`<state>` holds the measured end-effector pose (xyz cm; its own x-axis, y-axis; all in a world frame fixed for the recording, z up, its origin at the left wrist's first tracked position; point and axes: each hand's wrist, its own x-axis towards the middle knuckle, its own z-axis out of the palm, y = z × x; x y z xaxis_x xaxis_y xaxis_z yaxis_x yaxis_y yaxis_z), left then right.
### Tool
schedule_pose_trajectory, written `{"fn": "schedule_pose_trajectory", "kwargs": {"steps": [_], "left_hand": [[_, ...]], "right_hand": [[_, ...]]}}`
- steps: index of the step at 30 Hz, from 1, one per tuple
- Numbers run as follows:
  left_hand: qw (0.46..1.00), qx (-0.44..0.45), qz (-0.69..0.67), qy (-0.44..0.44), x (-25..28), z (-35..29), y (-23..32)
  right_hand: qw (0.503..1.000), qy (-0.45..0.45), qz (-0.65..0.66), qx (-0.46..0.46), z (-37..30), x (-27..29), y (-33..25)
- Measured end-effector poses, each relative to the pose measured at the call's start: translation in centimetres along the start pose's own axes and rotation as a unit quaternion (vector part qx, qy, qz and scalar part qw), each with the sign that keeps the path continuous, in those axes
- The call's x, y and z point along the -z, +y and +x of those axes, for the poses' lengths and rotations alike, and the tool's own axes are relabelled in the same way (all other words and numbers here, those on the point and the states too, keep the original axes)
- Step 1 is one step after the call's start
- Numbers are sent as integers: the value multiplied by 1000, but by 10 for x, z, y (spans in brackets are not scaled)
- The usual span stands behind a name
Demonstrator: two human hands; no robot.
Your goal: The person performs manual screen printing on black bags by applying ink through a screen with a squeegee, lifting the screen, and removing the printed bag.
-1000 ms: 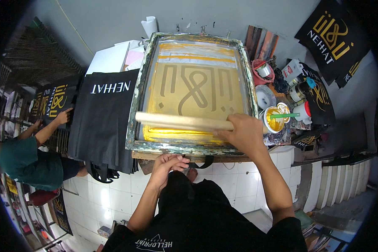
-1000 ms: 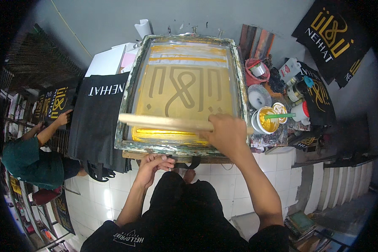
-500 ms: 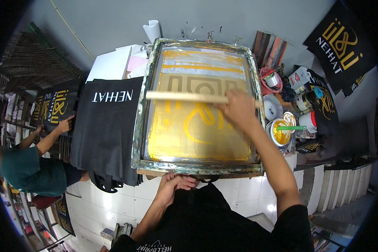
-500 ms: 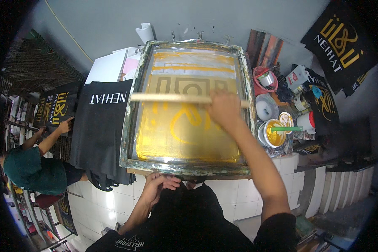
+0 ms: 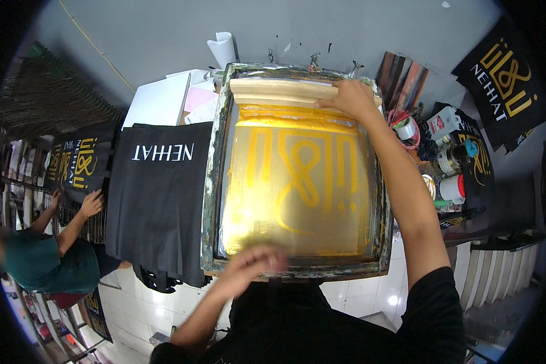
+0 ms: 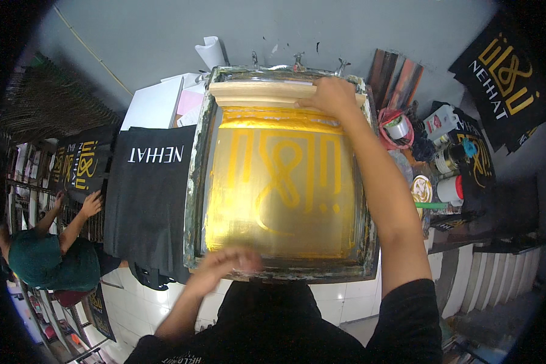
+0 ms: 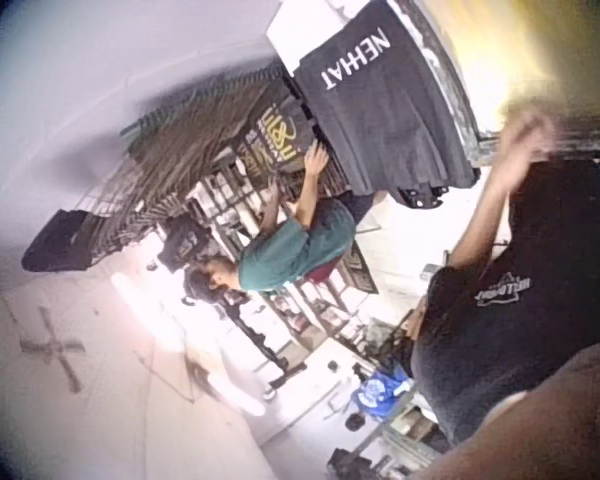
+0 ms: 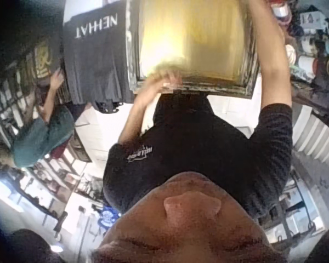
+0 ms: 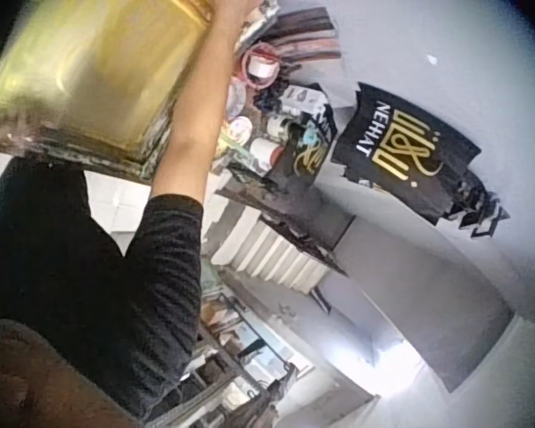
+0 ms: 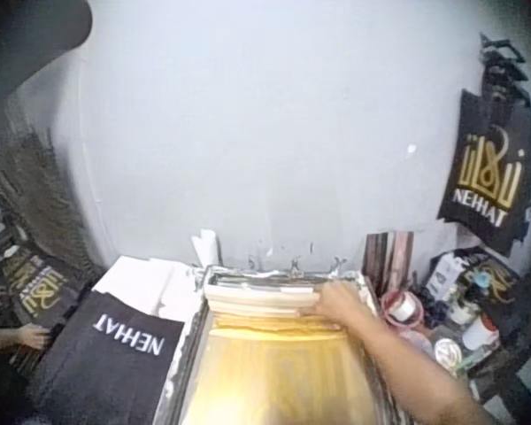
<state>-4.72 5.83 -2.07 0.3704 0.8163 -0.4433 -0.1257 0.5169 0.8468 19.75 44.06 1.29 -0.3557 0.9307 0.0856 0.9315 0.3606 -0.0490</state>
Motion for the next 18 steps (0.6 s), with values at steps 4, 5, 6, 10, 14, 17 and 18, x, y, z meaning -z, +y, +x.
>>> {"fn": "schedule_pose_trajectory", "kwargs": {"steps": [4,5,6,10,14,17,18], "left_hand": [[795,-348,405,288,52,122,97],[658,-431,530,317,72,153,126],[628,-388,586,334,88,177,148],[684,-246,638,252,125,212,175],[725,-259,585,256,119,192,159],[712,-285,587,260,105,172,146],[713,-283,588,257,101,164,142]], "right_hand": [[999,-13,-38,-30,-16,-5,-9],[998,-20,-46,-38,-22,-5,-11],[998,-16,-47,-38,-28,-5,-13],[999,13,-39,-22,-50,-6,-17],[999,26,-31,-2,-73,-11,-16],[999,37,-21,8,-95,-15,-18],[999,44,-18,15,-103,-16,-19]]}}
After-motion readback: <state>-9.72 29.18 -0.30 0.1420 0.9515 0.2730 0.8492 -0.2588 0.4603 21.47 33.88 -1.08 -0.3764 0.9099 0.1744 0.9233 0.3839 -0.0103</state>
